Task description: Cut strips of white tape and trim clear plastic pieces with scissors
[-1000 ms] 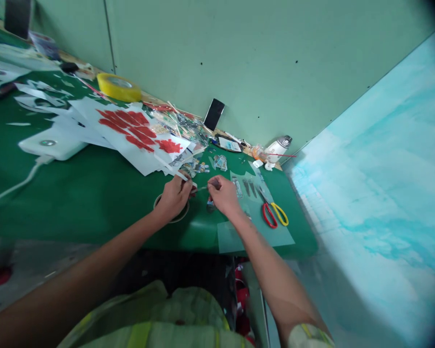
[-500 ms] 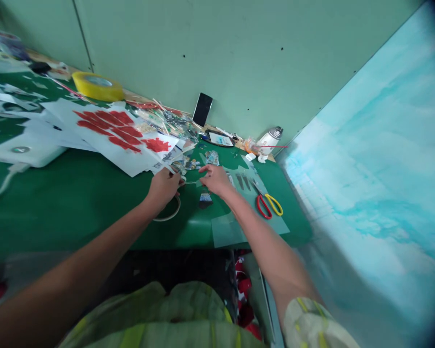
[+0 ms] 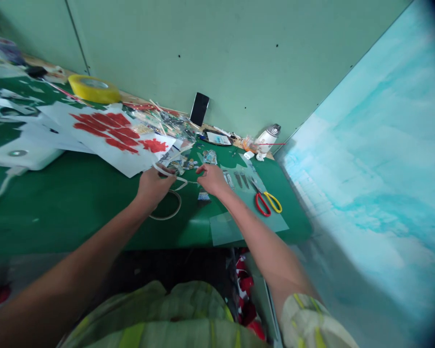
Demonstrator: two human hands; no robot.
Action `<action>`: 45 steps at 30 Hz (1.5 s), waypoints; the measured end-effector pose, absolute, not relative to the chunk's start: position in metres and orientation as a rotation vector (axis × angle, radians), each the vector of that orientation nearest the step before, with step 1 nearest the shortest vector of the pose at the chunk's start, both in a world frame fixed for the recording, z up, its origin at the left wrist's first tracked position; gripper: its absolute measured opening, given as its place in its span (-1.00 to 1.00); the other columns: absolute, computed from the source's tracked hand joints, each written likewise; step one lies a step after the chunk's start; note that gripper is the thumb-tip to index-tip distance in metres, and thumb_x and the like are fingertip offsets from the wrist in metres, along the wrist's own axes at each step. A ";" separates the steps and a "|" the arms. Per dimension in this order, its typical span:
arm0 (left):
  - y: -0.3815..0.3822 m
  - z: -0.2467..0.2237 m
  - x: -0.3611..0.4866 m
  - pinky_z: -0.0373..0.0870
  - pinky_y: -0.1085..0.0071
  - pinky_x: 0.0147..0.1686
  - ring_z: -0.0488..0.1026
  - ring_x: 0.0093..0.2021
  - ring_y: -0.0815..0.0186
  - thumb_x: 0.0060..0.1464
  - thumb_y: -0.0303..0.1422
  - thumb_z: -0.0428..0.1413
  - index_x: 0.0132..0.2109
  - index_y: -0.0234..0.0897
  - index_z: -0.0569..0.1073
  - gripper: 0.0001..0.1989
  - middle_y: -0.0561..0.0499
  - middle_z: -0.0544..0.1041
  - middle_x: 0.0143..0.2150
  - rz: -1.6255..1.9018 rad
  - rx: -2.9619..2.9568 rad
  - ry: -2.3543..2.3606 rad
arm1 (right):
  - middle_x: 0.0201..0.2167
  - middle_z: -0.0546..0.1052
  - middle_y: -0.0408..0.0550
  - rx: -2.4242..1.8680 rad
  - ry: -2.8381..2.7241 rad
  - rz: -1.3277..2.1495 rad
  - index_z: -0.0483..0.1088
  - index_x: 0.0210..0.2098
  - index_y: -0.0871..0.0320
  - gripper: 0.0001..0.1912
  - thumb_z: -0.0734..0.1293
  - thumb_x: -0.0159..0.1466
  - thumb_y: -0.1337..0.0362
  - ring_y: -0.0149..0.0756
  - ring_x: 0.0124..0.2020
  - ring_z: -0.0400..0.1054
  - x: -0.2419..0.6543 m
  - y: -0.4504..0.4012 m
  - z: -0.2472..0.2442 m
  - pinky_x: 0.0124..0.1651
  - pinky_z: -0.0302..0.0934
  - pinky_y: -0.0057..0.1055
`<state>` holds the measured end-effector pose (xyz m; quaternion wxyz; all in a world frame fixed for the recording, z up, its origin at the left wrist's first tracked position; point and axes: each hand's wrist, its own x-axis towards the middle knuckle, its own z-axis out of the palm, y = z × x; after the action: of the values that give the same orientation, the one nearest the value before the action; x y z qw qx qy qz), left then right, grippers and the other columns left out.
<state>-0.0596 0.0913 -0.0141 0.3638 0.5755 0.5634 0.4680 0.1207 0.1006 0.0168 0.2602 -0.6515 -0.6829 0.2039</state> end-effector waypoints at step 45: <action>0.005 -0.012 -0.075 0.30 0.41 -0.55 0.41 -0.52 0.33 -0.02 -0.26 0.18 -0.05 -0.29 0.55 -0.63 -0.09 0.60 -0.37 0.796 1.116 0.873 | -0.21 0.57 -0.01 -1.275 -2.092 -0.012 0.46 -0.19 0.13 -0.76 0.18 0.29 0.45 -0.23 -0.17 0.47 0.128 -0.003 0.071 -0.07 0.31 -0.35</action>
<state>-0.0750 0.0053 -0.0116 0.6878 0.4984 0.3900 0.3554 0.1282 -0.0031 0.0708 0.3389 -0.4896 -0.8034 -0.0047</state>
